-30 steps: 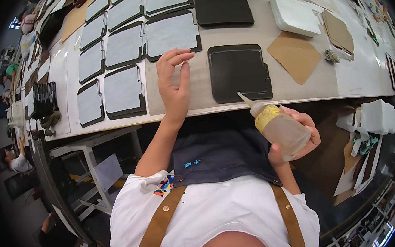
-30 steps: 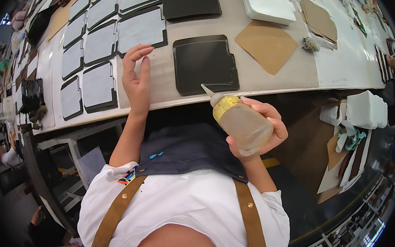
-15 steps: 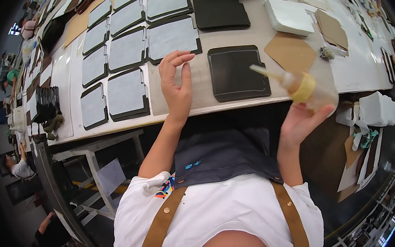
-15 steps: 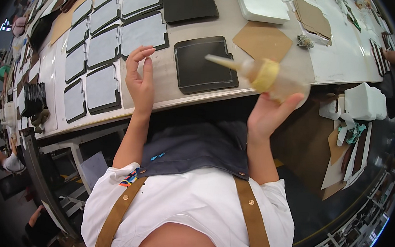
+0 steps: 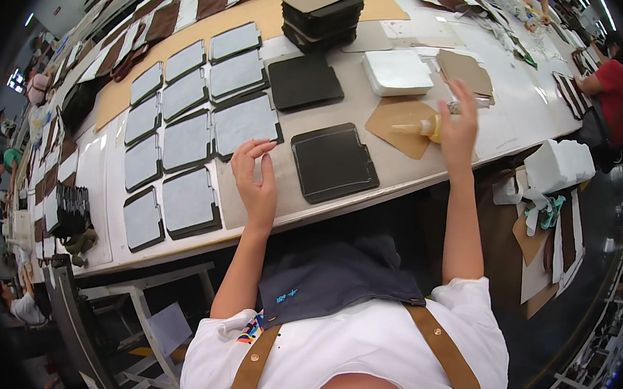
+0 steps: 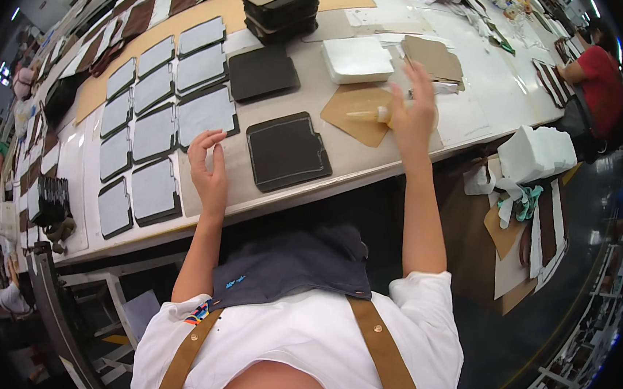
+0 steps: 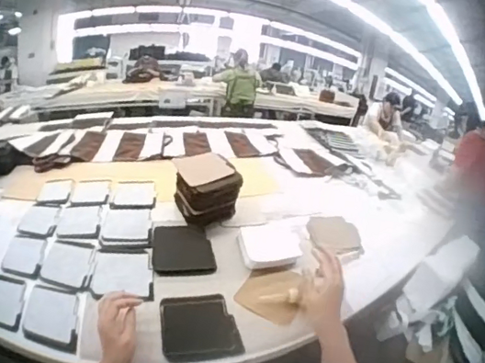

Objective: The person repeatedly applies glue from a squeeze bottle onto black rectangular pads, then places a white square sheet on top and presses it down. They move each finished unit aside and continue the cycle with new pads and sheets.

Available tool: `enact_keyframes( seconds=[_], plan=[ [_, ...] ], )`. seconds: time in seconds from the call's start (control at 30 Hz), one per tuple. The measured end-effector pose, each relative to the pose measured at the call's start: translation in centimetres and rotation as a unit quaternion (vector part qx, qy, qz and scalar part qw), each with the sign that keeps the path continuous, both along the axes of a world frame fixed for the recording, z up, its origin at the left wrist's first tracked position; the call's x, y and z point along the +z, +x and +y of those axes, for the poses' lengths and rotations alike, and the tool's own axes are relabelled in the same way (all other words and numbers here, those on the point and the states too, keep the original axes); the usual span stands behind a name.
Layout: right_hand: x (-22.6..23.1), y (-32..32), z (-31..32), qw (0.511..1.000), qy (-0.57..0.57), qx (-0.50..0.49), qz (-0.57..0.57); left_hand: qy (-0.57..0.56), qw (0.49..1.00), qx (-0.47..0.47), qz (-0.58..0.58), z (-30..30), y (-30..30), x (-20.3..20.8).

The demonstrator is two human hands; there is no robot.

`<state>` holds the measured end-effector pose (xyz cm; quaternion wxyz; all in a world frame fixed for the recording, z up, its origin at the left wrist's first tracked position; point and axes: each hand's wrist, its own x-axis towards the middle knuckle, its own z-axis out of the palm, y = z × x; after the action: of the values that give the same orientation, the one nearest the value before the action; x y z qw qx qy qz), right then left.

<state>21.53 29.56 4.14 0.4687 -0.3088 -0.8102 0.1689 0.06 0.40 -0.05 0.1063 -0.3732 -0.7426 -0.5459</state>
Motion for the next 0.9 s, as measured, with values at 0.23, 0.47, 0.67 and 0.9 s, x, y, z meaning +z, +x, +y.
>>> enact_keyframes(
  seconds=[0.23, 0.47, 0.67, 0.9],
  plan=[
    [-1.4, -7.4, 5.5, 0.928, 0.077, 0.126, -0.342, -0.018, 0.999, 0.011, 0.032, 0.2, -0.1, 0.1],
    [-0.4, -7.8, 7.1, 0.965, -0.061, 0.136, -0.217, -0.019, 0.999, -0.021, 0.020, 0.7, 0.4, 1.1],
    [-1.1, -7.6, 10.1, 0.955, -0.147, 0.184, -0.179, -0.022, 0.974, -0.213, 0.066, 12.0, 0.8, 7.1],
    [-0.4, -7.2, 13.5, 0.809, -0.543, 0.215, 0.074, -0.177, 0.931, -0.279, 0.153, 23.6, -0.8, 2.1]
  ],
)
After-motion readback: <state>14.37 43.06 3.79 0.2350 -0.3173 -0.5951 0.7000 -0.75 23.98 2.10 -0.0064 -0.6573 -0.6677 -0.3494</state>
